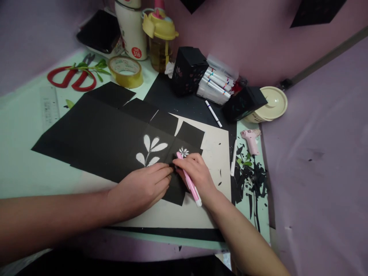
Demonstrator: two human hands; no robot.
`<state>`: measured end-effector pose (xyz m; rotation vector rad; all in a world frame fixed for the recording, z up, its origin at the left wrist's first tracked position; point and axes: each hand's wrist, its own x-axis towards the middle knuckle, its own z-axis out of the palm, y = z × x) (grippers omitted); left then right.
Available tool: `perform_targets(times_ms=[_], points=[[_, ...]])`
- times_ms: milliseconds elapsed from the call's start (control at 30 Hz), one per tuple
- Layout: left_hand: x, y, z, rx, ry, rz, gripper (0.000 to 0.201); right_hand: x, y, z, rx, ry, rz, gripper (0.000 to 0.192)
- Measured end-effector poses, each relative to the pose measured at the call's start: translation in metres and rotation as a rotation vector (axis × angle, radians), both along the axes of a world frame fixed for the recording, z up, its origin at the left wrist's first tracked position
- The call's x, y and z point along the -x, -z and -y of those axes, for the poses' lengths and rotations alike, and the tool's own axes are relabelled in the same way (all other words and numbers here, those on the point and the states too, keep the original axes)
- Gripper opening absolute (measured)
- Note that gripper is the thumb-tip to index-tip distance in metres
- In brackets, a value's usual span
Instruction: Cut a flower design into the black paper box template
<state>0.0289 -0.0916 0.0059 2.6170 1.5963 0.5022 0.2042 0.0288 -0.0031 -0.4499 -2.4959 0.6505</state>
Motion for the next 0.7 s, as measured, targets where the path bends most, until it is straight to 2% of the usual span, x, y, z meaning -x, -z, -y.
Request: perform_targets(times_ms=[233,300,367,400,467,533,600,700], points=[[0.0,0.002,-0.001,0.008,0.008,0.031,0.019,0.0,-0.002,-0.001,0.052,-0.006,-0.012,0.029],[0.001,0.002,-0.001,-0.001,-0.009,0.056,0.019,-0.002,-0.003,-0.001,0.097,0.04,-0.07,0.027],[0.001,0.002,-0.001,-0.004,-0.028,0.077,0.018,-0.007,-0.005,-0.005,0.12,0.197,-0.203,0.025],[0.001,0.002,-0.001,-0.001,-0.032,0.084,0.018,-0.009,-0.006,-0.009,0.116,0.318,-0.281,0.025],[0.002,0.002,-0.001,0.007,-0.029,0.088,0.017,-0.017,-0.007,-0.022,0.062,0.528,-0.444,0.025],[0.002,0.002,0.0,0.014,-0.025,0.092,0.017,-0.025,-0.006,-0.038,0.003,0.684,-0.508,0.023],[0.002,0.0,0.0,0.015,-0.029,0.094,0.017,-0.033,-0.002,-0.053,-0.021,0.774,-0.516,0.019],[0.002,-0.003,0.0,0.009,-0.034,0.082,0.016,-0.04,0.005,-0.067,0.011,0.819,-0.496,0.015]])
